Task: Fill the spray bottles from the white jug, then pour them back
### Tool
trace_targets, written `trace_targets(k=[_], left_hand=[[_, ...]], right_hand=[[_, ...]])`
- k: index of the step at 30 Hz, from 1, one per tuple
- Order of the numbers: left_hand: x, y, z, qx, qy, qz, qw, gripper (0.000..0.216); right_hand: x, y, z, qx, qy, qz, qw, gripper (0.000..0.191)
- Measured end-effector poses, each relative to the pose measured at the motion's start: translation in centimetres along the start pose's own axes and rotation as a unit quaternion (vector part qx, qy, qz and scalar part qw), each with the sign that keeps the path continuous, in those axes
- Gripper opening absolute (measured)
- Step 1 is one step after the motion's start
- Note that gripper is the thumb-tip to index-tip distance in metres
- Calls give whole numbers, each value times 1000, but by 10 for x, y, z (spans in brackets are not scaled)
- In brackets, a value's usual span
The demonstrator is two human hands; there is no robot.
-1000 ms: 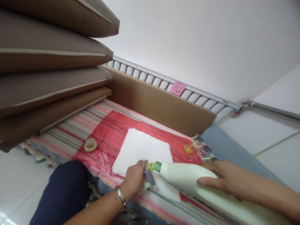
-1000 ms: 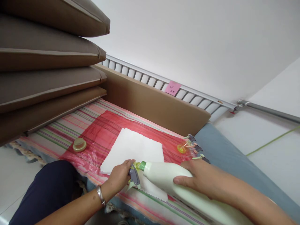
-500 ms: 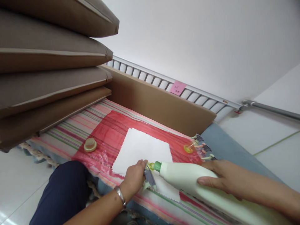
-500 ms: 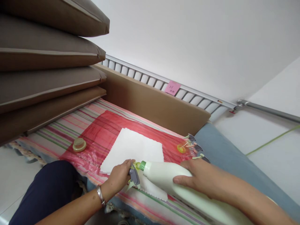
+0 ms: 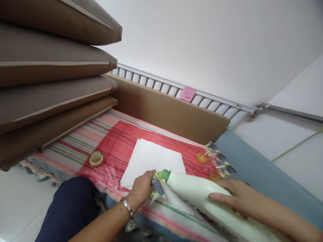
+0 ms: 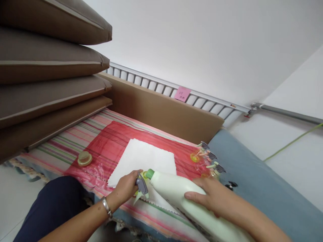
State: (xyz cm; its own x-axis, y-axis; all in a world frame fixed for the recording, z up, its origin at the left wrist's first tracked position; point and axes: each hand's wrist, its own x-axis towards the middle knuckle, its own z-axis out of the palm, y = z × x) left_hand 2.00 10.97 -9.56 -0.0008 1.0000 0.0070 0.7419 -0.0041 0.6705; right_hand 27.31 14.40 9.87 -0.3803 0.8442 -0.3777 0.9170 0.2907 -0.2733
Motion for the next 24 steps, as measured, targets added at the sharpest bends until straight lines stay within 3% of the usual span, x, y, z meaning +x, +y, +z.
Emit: trace_targets(k=[6,10,16,22,24], left_hand=[[5,-4,-3,-13,20,1,1000,55],[8,-9,-4,-39,28,-1,999,59],[13,-19,-5,-96,43,3,994,58],[17,-24,0,-125,51,0,991,56],[18,-25,0,-152,52,-3,987,56]], right_hand=[[-3,39,39,140,26,-15,990,41],[-5,56,51,223,115,-1,968,41],[28,60,67,400,315,-13,861,41],[111,45,95,477,459,-35,749,36],[138,41,102,479,495,-26,725,38]])
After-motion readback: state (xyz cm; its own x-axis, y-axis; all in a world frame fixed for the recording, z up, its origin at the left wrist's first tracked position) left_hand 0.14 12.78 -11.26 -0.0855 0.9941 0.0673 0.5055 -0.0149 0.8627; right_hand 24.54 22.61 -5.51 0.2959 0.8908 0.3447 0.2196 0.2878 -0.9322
